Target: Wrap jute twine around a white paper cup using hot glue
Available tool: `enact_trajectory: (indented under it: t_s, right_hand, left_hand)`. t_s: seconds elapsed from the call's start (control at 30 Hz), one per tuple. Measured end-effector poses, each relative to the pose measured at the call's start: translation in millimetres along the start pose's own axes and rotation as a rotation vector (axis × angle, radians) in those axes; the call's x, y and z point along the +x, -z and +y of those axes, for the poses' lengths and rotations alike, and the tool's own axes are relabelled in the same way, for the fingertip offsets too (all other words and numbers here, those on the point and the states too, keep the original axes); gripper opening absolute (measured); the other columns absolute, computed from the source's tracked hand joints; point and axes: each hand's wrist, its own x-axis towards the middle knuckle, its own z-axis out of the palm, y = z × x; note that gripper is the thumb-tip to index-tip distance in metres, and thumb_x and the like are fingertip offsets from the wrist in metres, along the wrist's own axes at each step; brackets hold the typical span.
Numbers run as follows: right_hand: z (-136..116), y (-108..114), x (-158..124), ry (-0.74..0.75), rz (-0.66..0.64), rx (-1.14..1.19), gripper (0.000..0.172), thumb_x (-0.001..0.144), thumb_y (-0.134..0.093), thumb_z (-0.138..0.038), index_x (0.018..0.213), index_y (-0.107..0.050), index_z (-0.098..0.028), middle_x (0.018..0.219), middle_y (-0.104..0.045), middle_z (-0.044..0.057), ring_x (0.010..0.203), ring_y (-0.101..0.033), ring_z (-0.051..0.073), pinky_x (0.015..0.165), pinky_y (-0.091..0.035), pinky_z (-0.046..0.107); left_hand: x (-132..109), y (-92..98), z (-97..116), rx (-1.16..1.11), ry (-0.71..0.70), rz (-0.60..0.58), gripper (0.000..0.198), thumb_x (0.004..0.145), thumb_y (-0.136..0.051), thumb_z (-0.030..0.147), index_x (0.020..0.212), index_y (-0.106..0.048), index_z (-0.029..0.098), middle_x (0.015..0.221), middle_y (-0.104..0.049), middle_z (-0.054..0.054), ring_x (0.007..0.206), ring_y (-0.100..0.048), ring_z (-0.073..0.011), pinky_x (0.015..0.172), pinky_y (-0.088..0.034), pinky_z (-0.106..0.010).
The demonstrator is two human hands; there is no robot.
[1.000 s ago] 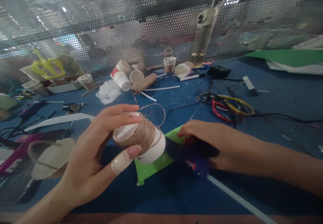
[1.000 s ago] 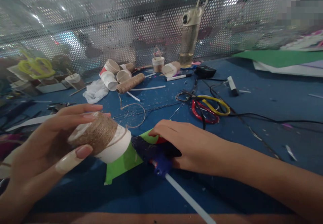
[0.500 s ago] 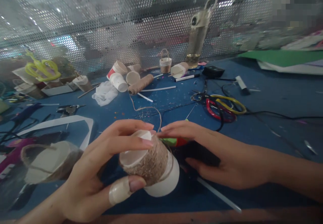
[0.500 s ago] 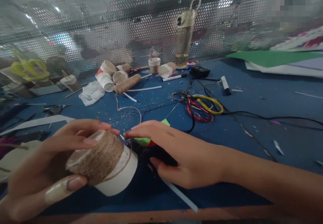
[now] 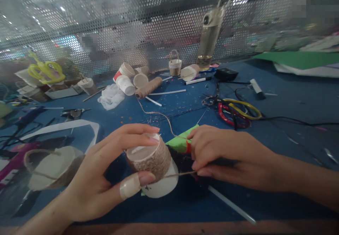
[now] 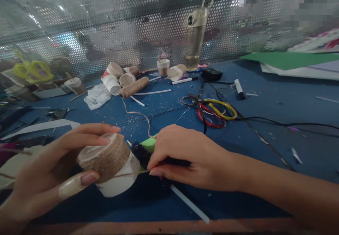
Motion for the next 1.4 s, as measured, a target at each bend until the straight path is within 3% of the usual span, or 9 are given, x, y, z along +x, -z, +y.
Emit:
enact_trajectory:
  t_s: [0.23,0.5,0.83,1.27,1.4]
  right_hand:
    - [-4.3,3.0,-0.6,-0.041,0.03,-0.025,0.004,0.102,-0.073,-0.018,0.103,-0.072,-0.021,0.093,-0.078,0.0,0.094,-0.073,0.015,0.109,-0.056,0.036]
    - [-3.0,-1.6,0.4,-0.091,0.069,-0.059,0.01,0.105,-0.069,-0.025,0.096,-0.073,-0.02,0.091,-0.077,0.002,0.089,-0.071,0.015,0.097,-0.057,0.035]
    - [-4.4,-4.3,1.6,-0.107,0.058,-0.058,0.011,0.106,-0.067,-0.031,0.097,-0.07,-0.026,0.088,-0.077,0.002,0.087,-0.071,0.019,0.094,-0.058,0.041]
    - [-5.9,-5.8,5.1,-0.084,0.029,-0.042,0.013,0.107,-0.064,-0.025,0.094,-0.068,-0.024,0.084,-0.076,0.0,0.083,-0.07,0.018,0.091,-0.055,0.039]
    - [-6.4,-6.1,5.4,-0.077,0.023,-0.045,0.013,0.106,-0.064,-0.022,0.094,-0.068,-0.024,0.083,-0.076,0.001,0.083,-0.07,0.017,0.091,-0.054,0.038]
  left_hand:
    - [2.0,-0.8,3.1,0.05,-0.007,-0.023,0.036,0.093,-0.08,0.03,0.128,-0.071,0.032,0.135,-0.076,-0.006,0.116,-0.077,-0.0256,0.1,-0.064,-0.034]
    - [-1.9,0.1,4.9,0.04,-0.025,-0.073,0.037,0.094,-0.079,0.03,0.13,-0.069,0.031,0.139,-0.073,-0.005,0.122,-0.075,-0.0222,0.102,-0.062,-0.026]
    - [0.1,-4.1,8.8,0.005,-0.037,-0.07,0.033,0.094,-0.08,0.036,0.125,-0.069,0.032,0.133,-0.077,-0.007,0.116,-0.079,-0.0271,0.092,-0.068,-0.032]
    - [0.2,-6.4,9.7,-0.07,-0.077,-0.11,0.034,0.095,-0.08,0.034,0.126,-0.065,0.032,0.135,-0.076,-0.006,0.12,-0.079,-0.0252,0.093,-0.067,-0.028]
    - [-1.8,-7.5,8.7,-0.094,-0.071,-0.112,0.037,0.094,-0.081,0.034,0.127,-0.064,0.034,0.136,-0.076,-0.007,0.119,-0.079,-0.0282,0.09,-0.069,-0.032]
